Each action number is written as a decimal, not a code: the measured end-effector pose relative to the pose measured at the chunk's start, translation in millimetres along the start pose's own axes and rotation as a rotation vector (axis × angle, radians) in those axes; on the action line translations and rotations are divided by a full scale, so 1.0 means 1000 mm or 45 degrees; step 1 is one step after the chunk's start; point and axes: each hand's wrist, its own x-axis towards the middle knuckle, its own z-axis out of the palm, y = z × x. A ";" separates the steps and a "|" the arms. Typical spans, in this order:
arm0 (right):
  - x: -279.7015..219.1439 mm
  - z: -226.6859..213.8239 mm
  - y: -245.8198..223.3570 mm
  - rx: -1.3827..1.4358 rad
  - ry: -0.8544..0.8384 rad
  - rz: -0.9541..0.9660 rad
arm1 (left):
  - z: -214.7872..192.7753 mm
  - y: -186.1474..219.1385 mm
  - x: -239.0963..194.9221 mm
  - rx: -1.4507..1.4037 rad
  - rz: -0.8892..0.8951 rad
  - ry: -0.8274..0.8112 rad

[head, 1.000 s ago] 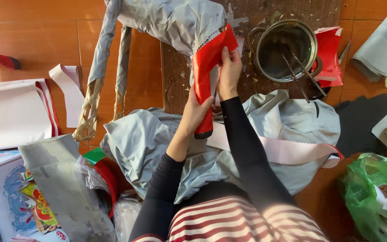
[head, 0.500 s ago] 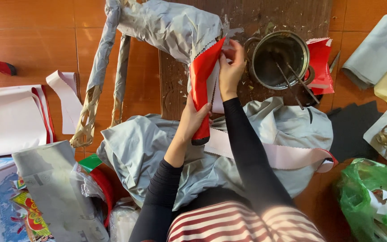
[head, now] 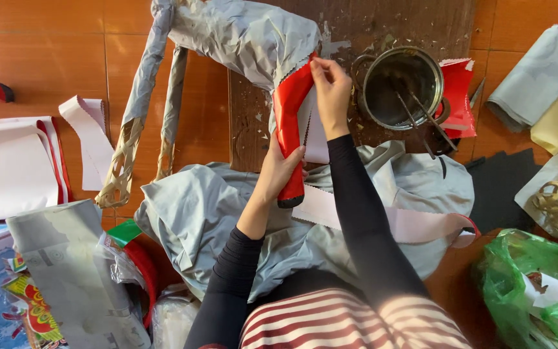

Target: Applying paper strips and glue to a bamboo frame to create a giraffe model.

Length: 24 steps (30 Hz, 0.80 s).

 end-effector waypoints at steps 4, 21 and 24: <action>0.014 0.000 0.017 0.350 -0.033 0.213 | -0.001 0.000 0.000 -0.016 0.006 0.011; 0.020 -0.005 0.055 0.524 -0.202 0.221 | -0.056 -0.068 -0.024 -0.478 0.039 -0.290; -0.018 -0.025 -0.010 0.243 -0.214 0.243 | -0.113 -0.063 -0.045 -0.542 0.211 -0.081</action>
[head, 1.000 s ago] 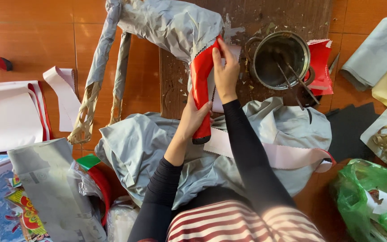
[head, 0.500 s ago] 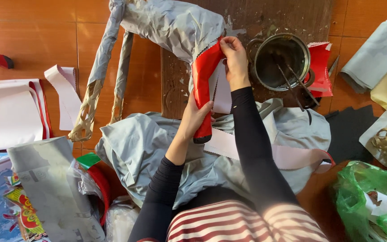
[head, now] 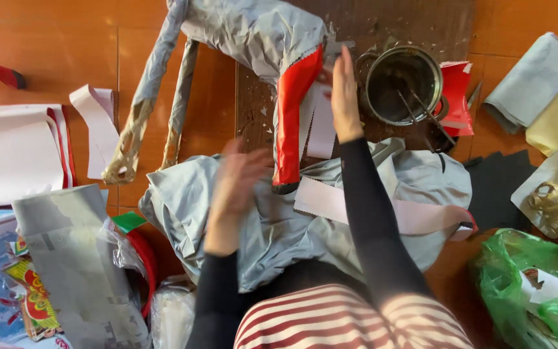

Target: Applying paper strips and glue to a bamboo frame to create a giraffe model.

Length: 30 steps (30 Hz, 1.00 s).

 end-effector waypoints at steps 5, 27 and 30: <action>-0.111 0.002 0.004 0.128 -0.129 0.349 | -0.094 0.074 -0.065 -0.093 0.675 0.545; -0.159 -0.212 -0.065 -0.373 0.508 -0.362 | 0.024 0.066 -0.021 0.494 0.713 0.272; -0.180 -0.295 -0.055 -0.552 0.784 -0.180 | 0.057 0.072 -0.034 0.308 0.660 0.161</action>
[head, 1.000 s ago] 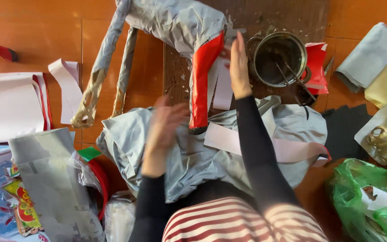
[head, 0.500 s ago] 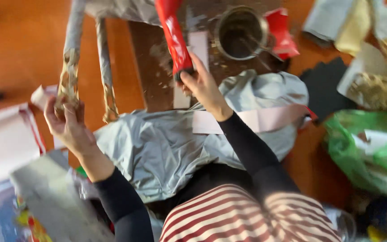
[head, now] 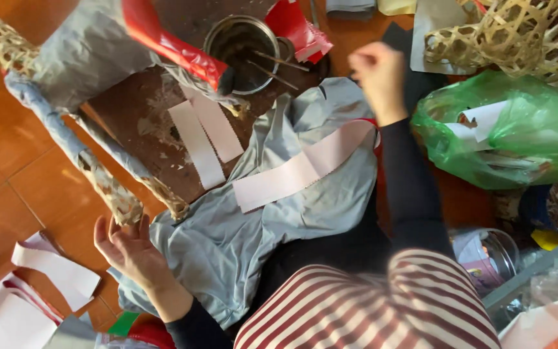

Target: Applying paper strips and glue to a bamboo frame to create a giraffe model.

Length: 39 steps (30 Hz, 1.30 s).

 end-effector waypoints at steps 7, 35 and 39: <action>-0.012 -0.070 0.232 -0.561 0.016 0.330 | -0.063 -0.105 -0.032 0.043 -0.361 0.039; -0.009 -0.042 0.196 -0.688 -0.023 -0.235 | -0.067 -0.131 -0.042 0.911 -0.424 -0.181; -0.037 -0.102 0.291 -0.793 0.516 0.139 | -0.074 -0.135 -0.043 0.911 -0.433 -0.182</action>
